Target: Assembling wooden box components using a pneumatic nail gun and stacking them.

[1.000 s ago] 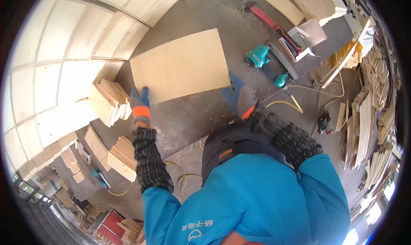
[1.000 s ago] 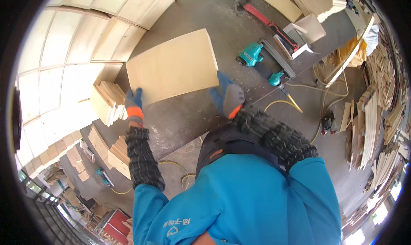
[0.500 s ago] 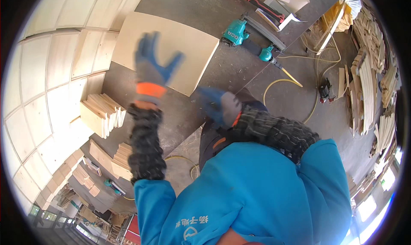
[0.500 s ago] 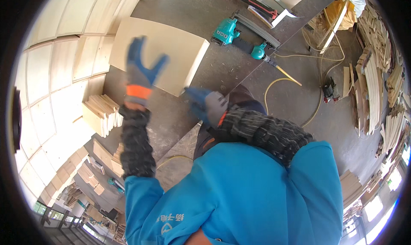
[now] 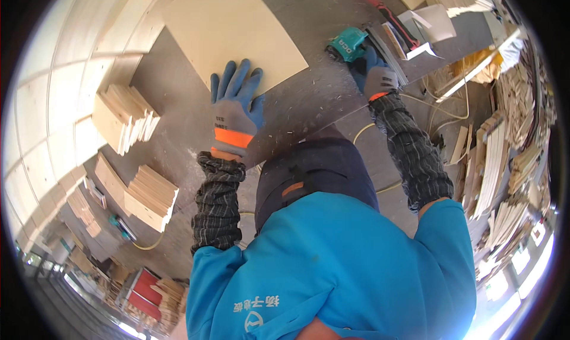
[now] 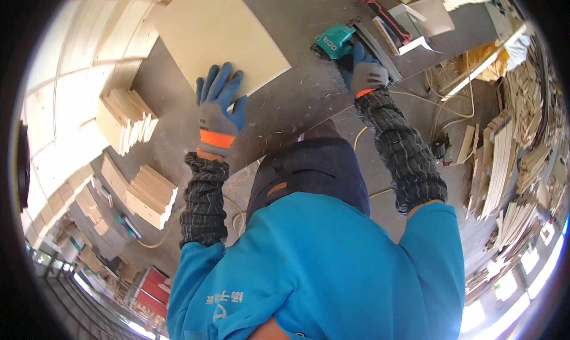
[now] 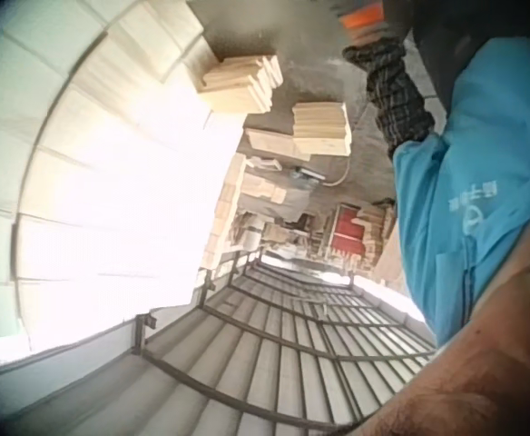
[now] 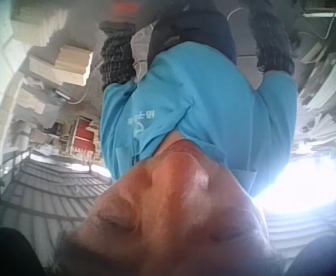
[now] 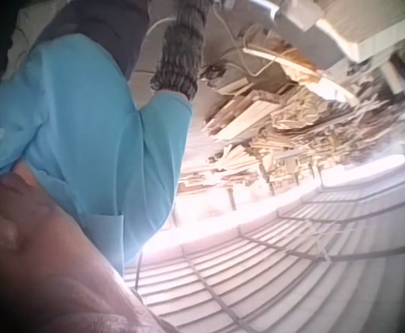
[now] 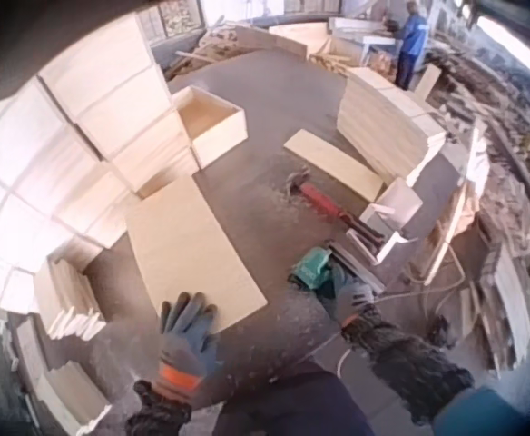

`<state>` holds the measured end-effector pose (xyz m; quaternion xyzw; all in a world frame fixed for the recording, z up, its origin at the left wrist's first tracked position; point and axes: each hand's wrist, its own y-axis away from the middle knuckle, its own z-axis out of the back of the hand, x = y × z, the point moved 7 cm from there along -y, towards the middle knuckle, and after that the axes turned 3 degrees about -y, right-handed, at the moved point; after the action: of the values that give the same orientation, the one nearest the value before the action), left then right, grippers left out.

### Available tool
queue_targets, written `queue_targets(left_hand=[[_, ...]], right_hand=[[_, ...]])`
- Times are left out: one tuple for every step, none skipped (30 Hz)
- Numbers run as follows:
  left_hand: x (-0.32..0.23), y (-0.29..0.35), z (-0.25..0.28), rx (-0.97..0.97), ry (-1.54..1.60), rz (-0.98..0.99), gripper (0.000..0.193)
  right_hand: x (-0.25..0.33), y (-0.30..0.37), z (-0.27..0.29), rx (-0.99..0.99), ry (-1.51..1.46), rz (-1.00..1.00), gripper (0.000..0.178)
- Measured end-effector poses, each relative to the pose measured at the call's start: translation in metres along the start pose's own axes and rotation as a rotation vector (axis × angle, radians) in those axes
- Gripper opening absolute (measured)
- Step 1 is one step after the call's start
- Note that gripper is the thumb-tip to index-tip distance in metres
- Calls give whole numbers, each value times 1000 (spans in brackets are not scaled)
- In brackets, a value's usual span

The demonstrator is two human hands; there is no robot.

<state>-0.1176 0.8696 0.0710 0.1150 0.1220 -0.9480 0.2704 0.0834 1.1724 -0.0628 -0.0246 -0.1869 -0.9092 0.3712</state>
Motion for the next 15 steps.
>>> queue_targets(left_hand=[[2,0,3,5,12,-12,51],[3,-1,3,7,13,7,51],[1,-3,6,-21,30,1,48],[-1,-7,8,-51,45,-6,44],[-2,-11,5,-52,47,14,44],[-7,-16,2,-92,49,-10,43],[-9,-19,0,-129,49,-35,41],[-5,-22,-3,-128,56,-21,41],[-10,-29,-6,-163,80,-74,40],[-9,-29,-8,-195,83,-106,40],[-3,-26,-9,-219,70,-104,39],[-2,-26,-12,-221,80,-98,39],[-2,-25,-12,-250,85,-102,39],[-3,-25,-12,-279,95,-107,39],[-4,-24,-13,-280,105,-108,39]], right_hand=[[-8,-3,-1,-30,-1,-16,93],[-17,-7,-3,-18,7,-2,93],[-20,-11,-2,0,-129,42,92],[-19,-15,2,18,-266,84,91],[-23,-18,8,-30,-236,49,81],[-21,-19,17,-21,-223,57,81],[-19,-17,30,0,-341,54,73],[-21,-16,35,22,-459,47,65],[-43,-15,28,-14,-762,52,49],[-33,-9,45,1,-751,59,49],[-12,7,72,156,-816,-70,45],[1,29,94,295,-872,-214,42],[11,46,111,293,-866,-218,42],[23,63,127,293,-935,-168,41],[35,77,137,293,-1006,-116,41]])
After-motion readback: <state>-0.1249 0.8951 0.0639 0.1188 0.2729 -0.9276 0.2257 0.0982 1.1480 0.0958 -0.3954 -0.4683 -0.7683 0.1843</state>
